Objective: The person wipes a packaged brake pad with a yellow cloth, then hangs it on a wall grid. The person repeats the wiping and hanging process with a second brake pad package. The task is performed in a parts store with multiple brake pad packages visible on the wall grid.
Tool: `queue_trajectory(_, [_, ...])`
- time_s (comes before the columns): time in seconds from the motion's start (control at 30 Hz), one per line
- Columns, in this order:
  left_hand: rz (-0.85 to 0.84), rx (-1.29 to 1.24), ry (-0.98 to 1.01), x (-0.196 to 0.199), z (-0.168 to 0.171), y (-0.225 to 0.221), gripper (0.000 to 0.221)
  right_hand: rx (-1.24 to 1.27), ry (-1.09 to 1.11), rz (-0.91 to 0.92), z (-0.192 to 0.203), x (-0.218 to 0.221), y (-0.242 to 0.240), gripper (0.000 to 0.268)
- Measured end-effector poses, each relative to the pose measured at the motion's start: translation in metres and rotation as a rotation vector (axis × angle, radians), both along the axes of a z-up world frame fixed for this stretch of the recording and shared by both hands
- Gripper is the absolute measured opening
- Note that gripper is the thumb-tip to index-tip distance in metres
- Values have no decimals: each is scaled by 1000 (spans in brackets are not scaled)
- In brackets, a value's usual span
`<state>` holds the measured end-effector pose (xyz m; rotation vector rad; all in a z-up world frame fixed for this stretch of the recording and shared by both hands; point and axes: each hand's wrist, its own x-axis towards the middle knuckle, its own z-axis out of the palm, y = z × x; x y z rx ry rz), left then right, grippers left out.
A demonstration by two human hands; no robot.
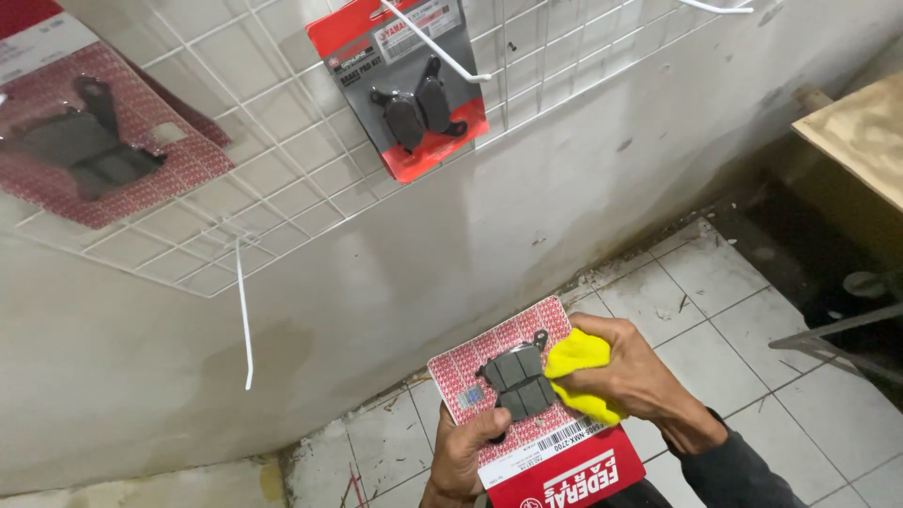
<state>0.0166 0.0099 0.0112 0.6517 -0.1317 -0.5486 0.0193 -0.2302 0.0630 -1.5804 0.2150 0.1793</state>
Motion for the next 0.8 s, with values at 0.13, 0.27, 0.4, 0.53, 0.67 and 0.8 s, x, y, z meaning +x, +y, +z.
queue_trajectory(0.13, [-10,97,1,-3,12,0,51,-77,-184,-77,-1,5,-2,24])
queue_trajectory(0.27, [72,146,159,-12,7,3,55,30,-19,-203,15,7,5,27])
queue_trajectory(0.4, [25,123,127,-12,11,2,58,81,-114,-228,11,8,8,17])
queue_trajectory(0.53, [14,187,156,-10,-2,8,57,164,-85,-253,3,10,5,27])
queue_trajectory(0.67, [4,227,181,-8,-3,8,50,69,-73,-260,8,11,5,31])
queue_trajectory(0.8, [-35,214,180,-3,-6,8,52,153,-11,-388,5,11,11,25])
